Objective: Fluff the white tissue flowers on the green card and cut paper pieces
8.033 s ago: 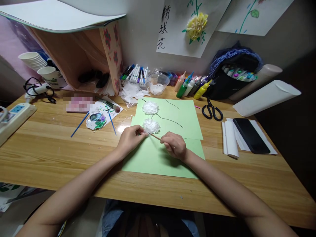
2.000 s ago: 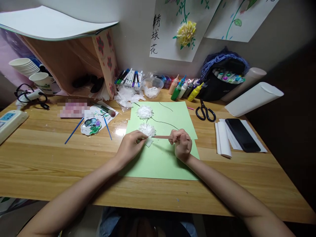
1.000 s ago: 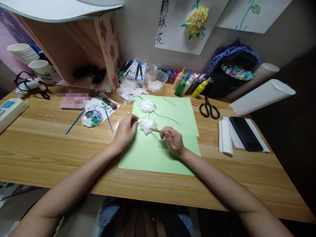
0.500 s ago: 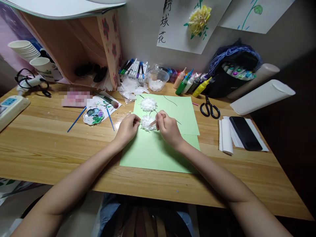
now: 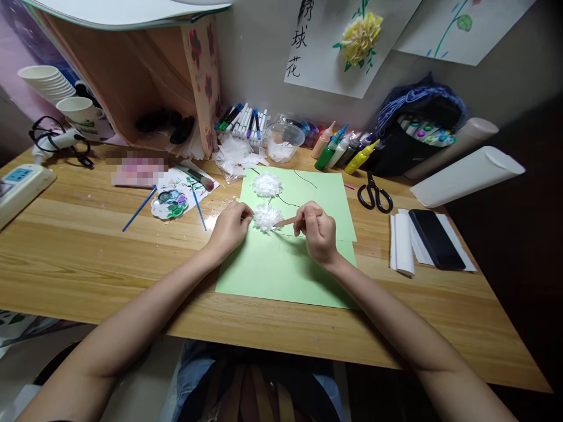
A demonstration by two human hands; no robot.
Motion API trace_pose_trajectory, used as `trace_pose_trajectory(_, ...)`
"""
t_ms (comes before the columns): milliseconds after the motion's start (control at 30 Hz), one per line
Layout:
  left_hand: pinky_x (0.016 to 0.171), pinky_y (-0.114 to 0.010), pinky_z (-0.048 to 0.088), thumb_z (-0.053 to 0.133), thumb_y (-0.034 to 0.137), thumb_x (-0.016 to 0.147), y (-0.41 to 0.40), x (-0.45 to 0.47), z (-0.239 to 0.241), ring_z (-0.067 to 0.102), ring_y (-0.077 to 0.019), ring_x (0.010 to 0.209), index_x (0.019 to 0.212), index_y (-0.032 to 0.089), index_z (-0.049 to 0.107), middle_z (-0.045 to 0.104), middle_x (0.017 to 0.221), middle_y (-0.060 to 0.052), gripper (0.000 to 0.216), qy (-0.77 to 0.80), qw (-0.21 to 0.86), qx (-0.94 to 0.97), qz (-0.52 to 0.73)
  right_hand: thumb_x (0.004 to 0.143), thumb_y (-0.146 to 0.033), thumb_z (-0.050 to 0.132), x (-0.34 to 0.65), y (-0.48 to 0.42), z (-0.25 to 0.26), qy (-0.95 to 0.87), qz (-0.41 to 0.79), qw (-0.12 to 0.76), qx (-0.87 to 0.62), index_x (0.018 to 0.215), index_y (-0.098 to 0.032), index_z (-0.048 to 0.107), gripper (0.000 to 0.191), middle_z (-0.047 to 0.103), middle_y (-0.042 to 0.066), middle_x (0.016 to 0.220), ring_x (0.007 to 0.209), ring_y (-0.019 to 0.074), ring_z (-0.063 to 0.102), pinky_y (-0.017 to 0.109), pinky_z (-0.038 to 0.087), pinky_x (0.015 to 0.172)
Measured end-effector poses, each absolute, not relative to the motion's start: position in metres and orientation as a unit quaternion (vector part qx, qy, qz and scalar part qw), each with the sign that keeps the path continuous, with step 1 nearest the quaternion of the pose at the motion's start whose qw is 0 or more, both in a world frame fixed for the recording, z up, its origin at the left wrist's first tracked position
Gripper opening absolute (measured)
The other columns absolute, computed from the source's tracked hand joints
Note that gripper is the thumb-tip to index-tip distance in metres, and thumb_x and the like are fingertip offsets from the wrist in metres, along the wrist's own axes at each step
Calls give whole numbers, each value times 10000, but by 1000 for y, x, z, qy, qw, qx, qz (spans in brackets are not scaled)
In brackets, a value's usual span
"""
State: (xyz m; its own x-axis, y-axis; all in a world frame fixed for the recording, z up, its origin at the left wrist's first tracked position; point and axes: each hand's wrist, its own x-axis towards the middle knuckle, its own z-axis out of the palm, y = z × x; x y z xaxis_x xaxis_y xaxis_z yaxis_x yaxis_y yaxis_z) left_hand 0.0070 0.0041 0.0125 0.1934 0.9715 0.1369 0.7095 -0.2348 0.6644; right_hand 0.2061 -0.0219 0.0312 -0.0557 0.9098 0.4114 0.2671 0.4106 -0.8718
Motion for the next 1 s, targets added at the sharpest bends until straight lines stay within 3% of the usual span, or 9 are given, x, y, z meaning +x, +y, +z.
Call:
trace_pose_trajectory(233, 748, -307, 444, 509, 90, 779, 4, 7, 11, 565, -183, 823, 793, 178, 579, 595, 839, -41, 113, 570, 235, 735, 281, 989, -300, 302, 206, -33, 22, -698, 261, 530, -404, 709, -202, 497, 355, 519, -6, 605, 477, 98, 491, 245, 386, 460)
trace_pose_trajectory(600, 749, -315, 446, 508, 98, 783, 3, 7, 10, 560, -185, 820, 795, 171, 583, 588, 847, -52, 105, 568, 229, 738, 283, 944, -143, 362, 198, -31, 18, -846, 34, 452, -281, 856, -198, 483, 160, 562, 6, 624, 520, 119, 507, 238, 407, 493)
trace_pose_trajectory(1000, 766, -328, 452, 502, 103, 776, 4, 7, 10, 560, -191, 834, 794, 176, 579, 591, 845, -50, 108, 566, 231, 739, 282, 950, -176, 355, 199, -27, 17, -836, 74, 450, -305, 785, -217, 500, 223, 552, 1, 606, 520, 124, 530, 246, 400, 499)
